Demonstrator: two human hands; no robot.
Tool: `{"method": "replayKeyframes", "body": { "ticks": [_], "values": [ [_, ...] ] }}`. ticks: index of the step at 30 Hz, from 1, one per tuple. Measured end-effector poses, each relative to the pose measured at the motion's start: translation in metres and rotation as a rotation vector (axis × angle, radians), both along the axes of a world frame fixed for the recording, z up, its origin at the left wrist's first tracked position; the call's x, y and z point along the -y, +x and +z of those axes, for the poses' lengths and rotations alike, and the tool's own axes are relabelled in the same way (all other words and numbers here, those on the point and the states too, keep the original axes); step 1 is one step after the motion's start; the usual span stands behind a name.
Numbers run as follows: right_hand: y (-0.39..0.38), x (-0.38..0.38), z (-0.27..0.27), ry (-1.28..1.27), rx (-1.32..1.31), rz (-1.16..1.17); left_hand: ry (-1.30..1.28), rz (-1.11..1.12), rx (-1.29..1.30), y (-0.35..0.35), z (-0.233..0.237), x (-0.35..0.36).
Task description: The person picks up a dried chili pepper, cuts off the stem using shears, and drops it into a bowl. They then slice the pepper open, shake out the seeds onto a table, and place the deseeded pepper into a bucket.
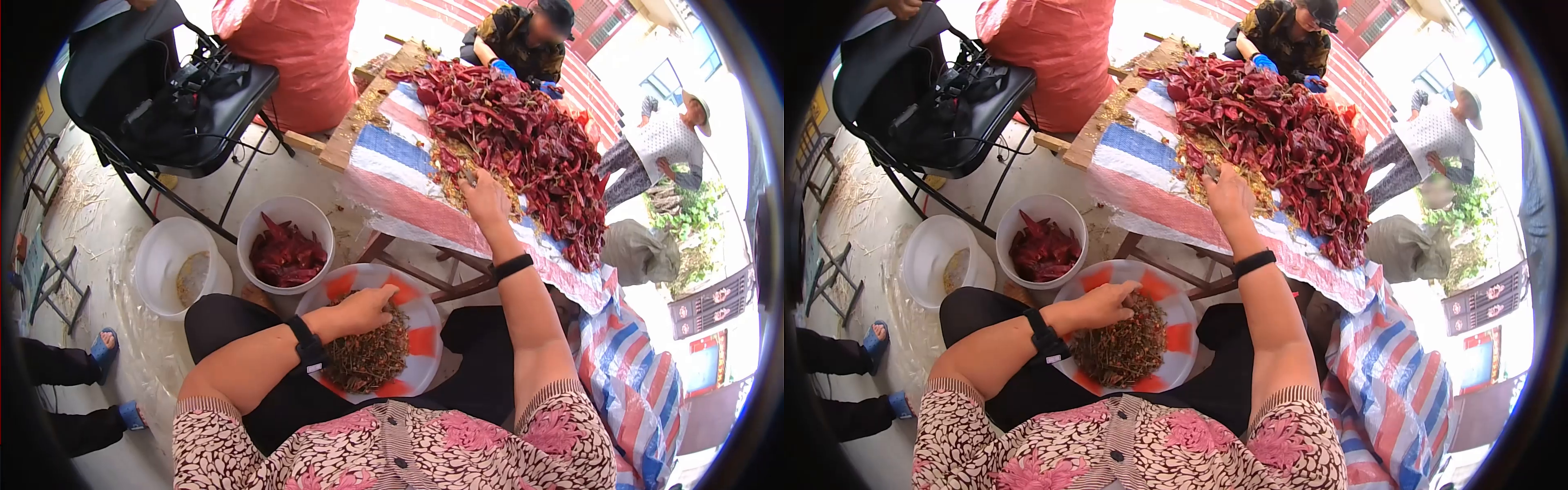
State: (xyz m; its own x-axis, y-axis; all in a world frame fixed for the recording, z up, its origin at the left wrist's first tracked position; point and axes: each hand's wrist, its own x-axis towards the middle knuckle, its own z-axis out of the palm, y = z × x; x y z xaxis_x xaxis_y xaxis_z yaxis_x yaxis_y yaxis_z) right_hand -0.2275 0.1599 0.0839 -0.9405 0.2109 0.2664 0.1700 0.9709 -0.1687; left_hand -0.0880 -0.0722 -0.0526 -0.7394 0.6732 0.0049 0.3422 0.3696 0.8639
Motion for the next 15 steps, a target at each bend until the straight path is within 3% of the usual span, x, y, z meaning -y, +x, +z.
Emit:
{"method": "replayKeyframes", "body": {
  "ticks": [4, 5, 8, 9, 12, 15],
  "values": [
    [-0.009, -0.007, -0.005, -0.162, -0.074, -0.033, 0.185, 0.087, -0.092, -0.012, 0.021, -0.005],
    [-0.013, -0.017, -0.015, -0.264, -0.208, 0.054, 0.221, 0.115, -0.159, -0.015, 0.03, -0.004],
    [0.01, -0.013, -0.009, -0.725, -0.275, 0.389, 0.273, 0.263, -0.434, -0.018, 0.063, 0.001],
    [0.032, 0.008, 0.005, -0.926, -0.209, 0.411, 0.278, 0.325, -0.539, -0.019, 0.074, 0.003],
    [0.085, 0.037, 0.03, -1.08, 0.189, 0.313, 0.198, 0.485, -0.895, -0.022, 0.099, 0.005],
    [0.118, 0.05, 0.034, -1.43, 0.493, 0.244, 0.146, 0.494, -0.97, -0.023, 0.104, 0.001]
  ]
}}
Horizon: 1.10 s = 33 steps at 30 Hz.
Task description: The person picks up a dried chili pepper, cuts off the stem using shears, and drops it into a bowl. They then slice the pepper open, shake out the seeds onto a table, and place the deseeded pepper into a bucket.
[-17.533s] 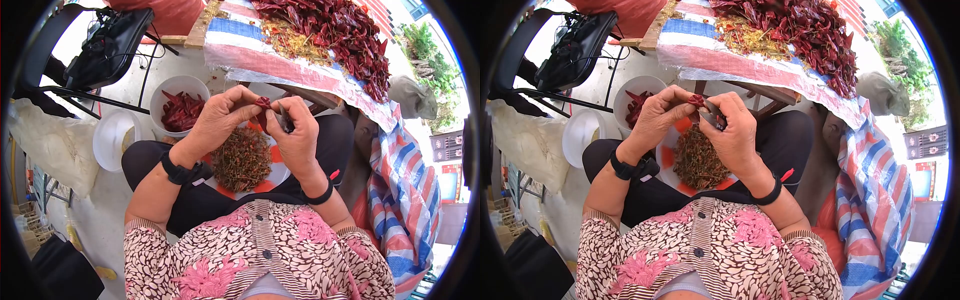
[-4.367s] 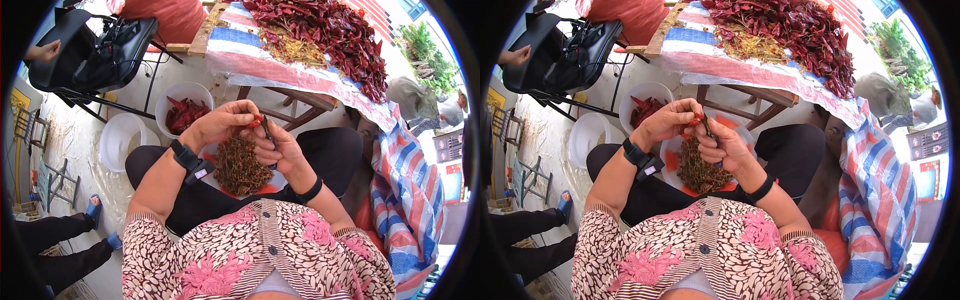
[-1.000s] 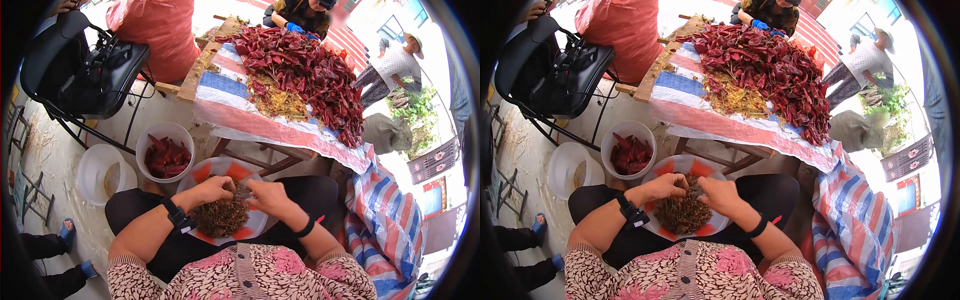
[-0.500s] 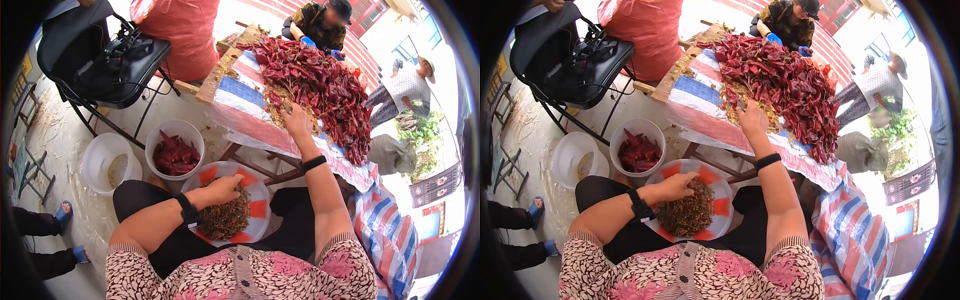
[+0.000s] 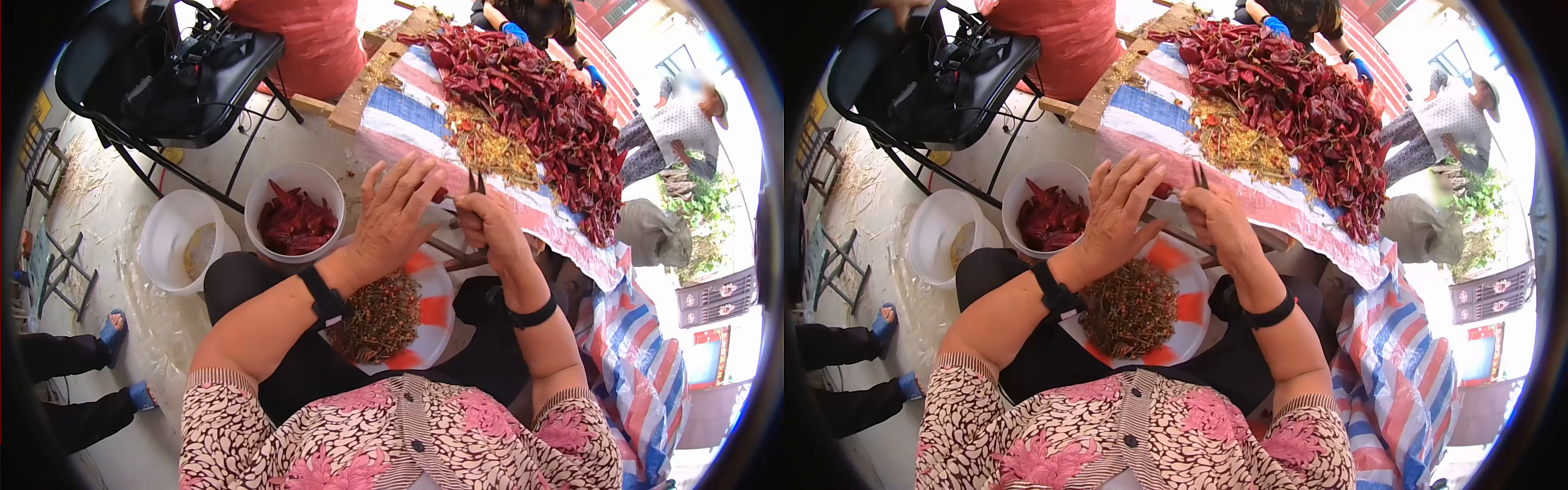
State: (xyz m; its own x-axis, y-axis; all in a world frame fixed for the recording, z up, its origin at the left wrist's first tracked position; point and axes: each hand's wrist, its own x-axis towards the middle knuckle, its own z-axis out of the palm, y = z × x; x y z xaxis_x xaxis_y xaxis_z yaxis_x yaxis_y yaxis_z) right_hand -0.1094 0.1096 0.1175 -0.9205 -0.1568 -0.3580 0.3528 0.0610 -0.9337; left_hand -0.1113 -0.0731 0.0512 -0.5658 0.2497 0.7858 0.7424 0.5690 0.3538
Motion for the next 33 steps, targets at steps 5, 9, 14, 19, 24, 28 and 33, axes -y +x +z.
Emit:
{"method": "replayKeyframes", "body": {
  "ticks": [5, 9, 14, 19, 24, 28, 33],
  "values": [
    [0.026, 0.005, -0.005, -0.303, 0.142, 0.048, 0.136, -0.186, 0.126, -0.007, -0.02, -0.013],
    [0.043, 0.004, -0.012, -0.3, -0.169, -0.073, 0.322, -0.408, 0.559, -0.001, -0.02, -0.013],
    [0.042, 0.015, -0.039, 0.131, -0.693, -0.15, 0.35, -0.51, 0.504, -0.002, -0.025, -0.019],
    [0.036, 0.023, -0.042, 0.233, -0.834, -0.274, 0.471, -0.625, 0.506, 0.003, -0.016, -0.019],
    [0.037, 0.027, -0.036, 0.784, -1.137, -0.191, 0.644, -0.652, 0.902, 0.0, -0.026, -0.02],
    [0.038, 0.032, -0.037, 0.95, -1.132, -0.025, 0.67, -0.723, 1.151, -0.006, -0.034, -0.014],
    [0.034, 0.017, -0.039, -0.1, -0.264, -0.233, 0.763, -0.876, 1.247, -0.006, -0.031, -0.014]
  ]
}}
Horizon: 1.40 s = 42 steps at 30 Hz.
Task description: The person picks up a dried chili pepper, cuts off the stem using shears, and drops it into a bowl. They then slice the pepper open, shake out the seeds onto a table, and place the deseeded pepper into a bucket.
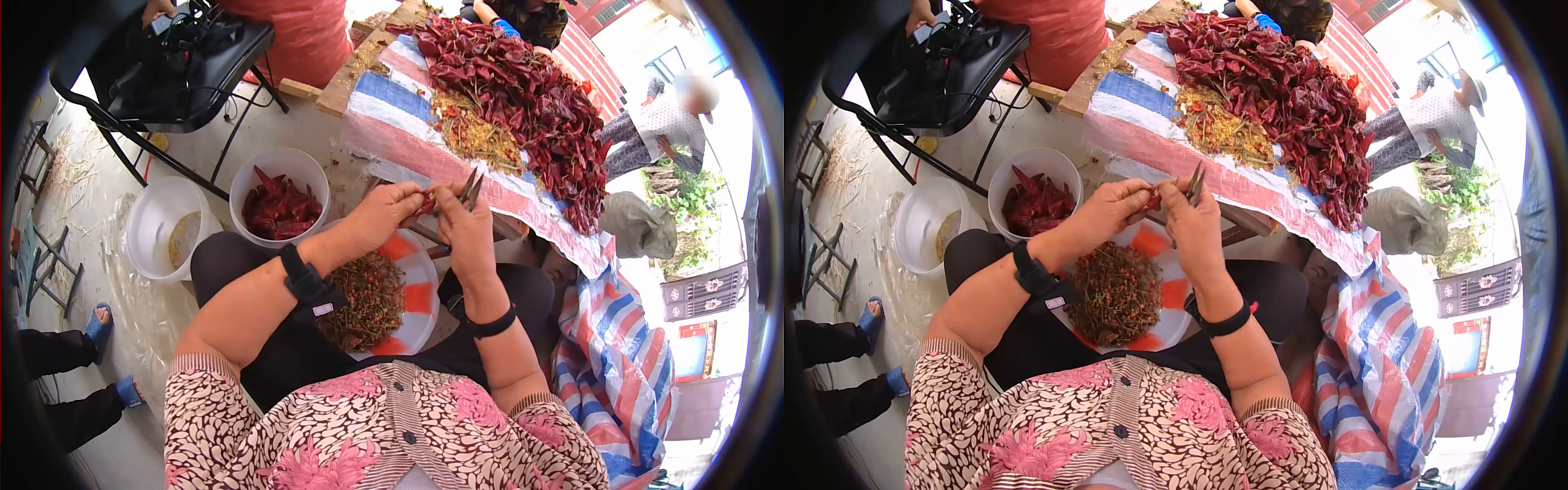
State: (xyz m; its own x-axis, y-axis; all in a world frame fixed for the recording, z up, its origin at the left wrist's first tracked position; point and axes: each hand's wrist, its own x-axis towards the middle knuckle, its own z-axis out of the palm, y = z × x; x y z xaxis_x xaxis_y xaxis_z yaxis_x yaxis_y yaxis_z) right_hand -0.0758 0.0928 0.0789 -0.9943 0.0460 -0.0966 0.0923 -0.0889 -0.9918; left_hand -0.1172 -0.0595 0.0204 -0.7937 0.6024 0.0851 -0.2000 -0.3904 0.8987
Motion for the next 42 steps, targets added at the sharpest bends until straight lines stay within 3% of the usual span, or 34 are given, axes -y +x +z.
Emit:
{"method": "replayKeyframes", "body": {
  "ticks": [1, 5, 9, 12, 13, 16, 18, 19, 20, 22, 24, 28, 30, 31, 32, 38, 42],
  "values": [
    [0.002, 0.009, 0.005, -0.22, 0.018, -0.053, -0.015, -0.035, 0.006, 0.002, 0.01, 0.005],
    [-0.001, -0.012, -0.01, -0.713, 0.247, 0.236, -0.043, -0.166, -0.003, 0.008, 0.032, 0.024],
    [0.005, -0.011, -0.012, -1.011, 0.42, 0.338, -0.049, -0.308, -0.034, 0.002, 0.032, 0.036],
    [0.01, -0.008, -0.009, -1.4, 0.534, 0.337, -0.167, -0.436, -0.155, 0.008, 0.03, 0.042],
    [0.008, -0.011, -0.006, -1.331, 0.537, 0.261, -0.225, -0.486, -0.221, 0.011, 0.031, 0.042],
    [0.022, -0.019, -0.009, -0.481, 0.218, 0.2, -0.441, -0.438, -0.471, 0.012, 0.024, 0.049],
    [0.036, -0.023, -0.018, -0.05, 0.226, 0.14, -0.67, -0.408, -0.484, 0.006, 0.006, 0.063],
    [0.044, -0.017, -0.022, 0.214, 0.095, 0.086, -0.762, -0.324, -0.558, 0.004, -0.004, 0.071],
    [0.044, -0.03, -0.067, 0.38, -0.102, 0.11, -0.853, -0.236, -0.623, 0.003, -0.014, 0.079],
    [0.057, -0.041, -0.079, 0.807, -0.094, 0.276, -1.215, -0.067, -0.709, -0.002, -0.034, 0.091],
    [0.065, -0.046, -0.084, 0.981, -0.042, 0.313, -1.41, 0.116, -0.769, -0.005, -0.045, 0.104],
    [0.05, -0.06, -0.054, 0.821, 0.02, 0.176, -1.579, 0.579, -1.0, 0.0, -0.049, 0.109],
    [0.022, -0.083, -0.034, 0.893, -0.163, -0.039, -1.558, 0.401, -0.855, -0.002, -0.043, 0.105],
    [0.007, -0.096, -0.013, 0.807, -0.07, -0.103, -1.547, 0.311, -0.8, -0.003, -0.044, 0.102],
    [-0.013, -0.114, -0.004, 0.871, -0.171, -0.199, -1.533, 0.223, -0.744, -0.004, -0.046, 0.098],
    [-0.141, -0.227, 0.026, 0.853, -0.232, -0.621, -1.552, -0.056, -0.808, -0.01, -0.044, 0.068],
    [-0.203, -0.262, 0.036, 1.124, -0.355, -0.768, -1.554, -0.189, -0.836, -0.014, -0.039, 0.053]
  ]
}}
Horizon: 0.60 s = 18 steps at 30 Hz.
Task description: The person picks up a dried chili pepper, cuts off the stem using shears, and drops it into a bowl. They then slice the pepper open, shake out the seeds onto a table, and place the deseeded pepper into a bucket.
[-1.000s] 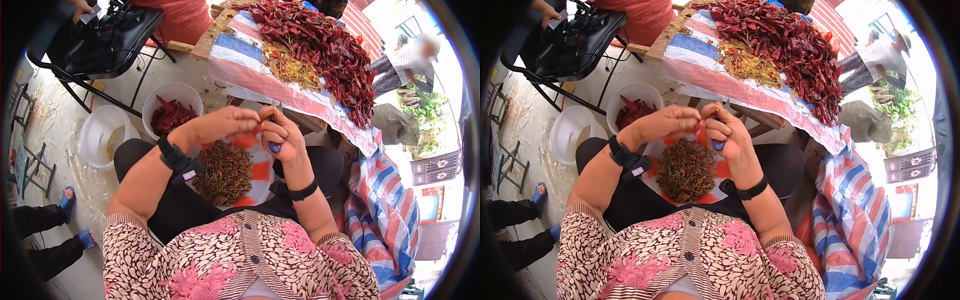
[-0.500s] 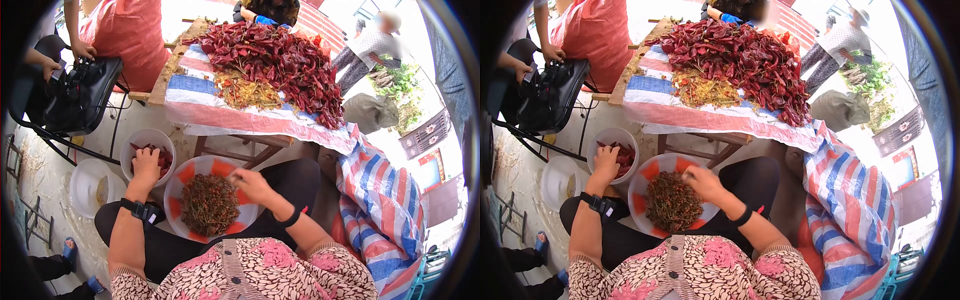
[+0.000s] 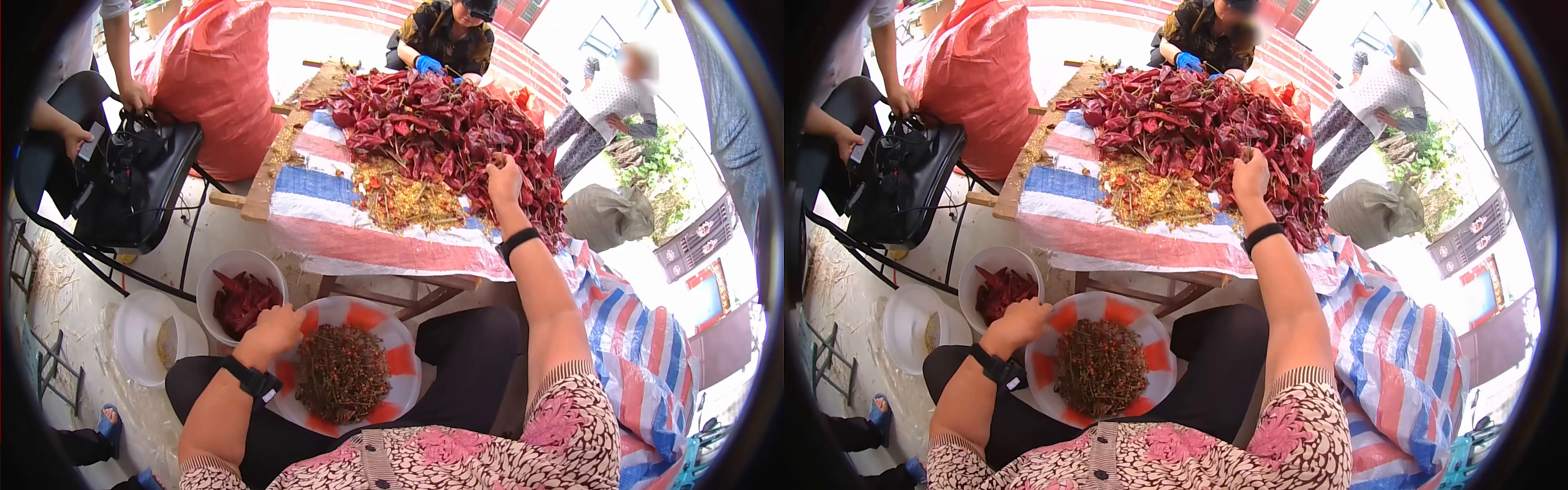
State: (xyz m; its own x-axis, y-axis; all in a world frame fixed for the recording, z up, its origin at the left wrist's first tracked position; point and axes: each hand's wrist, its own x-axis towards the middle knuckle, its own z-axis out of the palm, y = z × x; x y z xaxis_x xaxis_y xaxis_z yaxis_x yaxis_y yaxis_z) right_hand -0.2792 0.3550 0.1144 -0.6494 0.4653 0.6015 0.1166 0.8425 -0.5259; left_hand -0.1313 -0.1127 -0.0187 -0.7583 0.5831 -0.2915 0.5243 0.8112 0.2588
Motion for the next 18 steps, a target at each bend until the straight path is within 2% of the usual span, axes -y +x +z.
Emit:
{"method": "replayKeyframes", "body": {
  "ticks": [4, 5, 8, 13, 16, 17, 18],
  "values": [
    [-0.033, -0.005, -0.003, 0.166, 0.067, -0.081, 0.014, -0.032, -0.001, -0.006, 0.001, -0.006],
    [-0.039, -0.005, -0.008, 0.143, 0.086, -0.142, 0.018, -0.028, 0.022, -0.006, 0.002, -0.008],
    [-0.042, -0.005, -0.005, -0.036, 0.389, -0.128, 0.029, -0.034, 0.032, -0.009, 0.0, -0.01],
    [-0.04, 0.005, -0.01, 0.078, 0.205, -0.24, 0.068, -0.068, -0.019, -0.007, 0.001, -0.012],
    [-0.041, 0.014, 0.003, 0.124, 0.204, -0.139, 0.095, -0.073, 0.001, -0.006, -0.002, -0.013],
    [-0.057, -0.002, -0.007, 0.136, 0.153, -0.037, 0.093, -0.075, -0.002, -0.005, -0.005, -0.013],
    [-0.063, -0.003, -0.003, 0.127, 0.229, -0.005, 0.091, -0.078, -0.007, -0.005, -0.006, -0.014]
  ]
}}
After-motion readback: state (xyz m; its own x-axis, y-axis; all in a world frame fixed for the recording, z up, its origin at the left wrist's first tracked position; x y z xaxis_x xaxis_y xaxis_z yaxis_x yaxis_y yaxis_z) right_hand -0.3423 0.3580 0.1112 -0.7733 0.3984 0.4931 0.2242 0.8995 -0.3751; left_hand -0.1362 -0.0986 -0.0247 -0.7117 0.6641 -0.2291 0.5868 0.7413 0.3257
